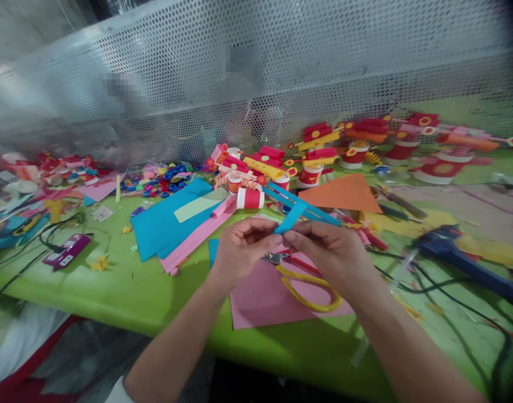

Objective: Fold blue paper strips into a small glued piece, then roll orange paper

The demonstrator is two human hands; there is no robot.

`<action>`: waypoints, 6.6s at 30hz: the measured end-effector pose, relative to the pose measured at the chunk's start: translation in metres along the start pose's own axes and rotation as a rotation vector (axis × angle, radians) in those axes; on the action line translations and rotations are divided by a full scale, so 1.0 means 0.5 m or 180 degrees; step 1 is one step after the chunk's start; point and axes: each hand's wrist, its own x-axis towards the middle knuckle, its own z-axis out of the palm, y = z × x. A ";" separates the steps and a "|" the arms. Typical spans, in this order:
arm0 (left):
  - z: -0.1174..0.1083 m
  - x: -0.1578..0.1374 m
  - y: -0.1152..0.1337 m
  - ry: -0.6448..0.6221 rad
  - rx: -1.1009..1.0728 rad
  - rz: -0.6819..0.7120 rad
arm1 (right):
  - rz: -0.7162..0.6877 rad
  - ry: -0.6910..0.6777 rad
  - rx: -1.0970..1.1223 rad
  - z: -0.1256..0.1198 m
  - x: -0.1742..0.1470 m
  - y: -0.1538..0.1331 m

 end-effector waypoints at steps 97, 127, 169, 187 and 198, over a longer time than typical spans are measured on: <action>0.008 -0.001 -0.017 0.0157 -0.0628 -0.0648 | 0.0452 0.0247 0.0621 0.022 -0.005 0.024; 0.008 0.003 -0.021 0.0288 -0.0533 -0.0646 | -0.1196 0.0268 -0.1202 0.014 -0.018 0.007; 0.008 -0.005 -0.009 0.0055 0.0145 -0.0256 | 0.0206 0.0226 -0.0089 0.003 -0.003 0.012; 0.005 -0.001 -0.012 0.0207 0.0023 -0.0062 | 0.0809 0.0128 0.0658 0.019 -0.006 0.003; -0.003 0.001 -0.015 0.0045 -0.0691 -0.0370 | 0.0593 0.0367 0.0467 0.020 -0.013 -0.006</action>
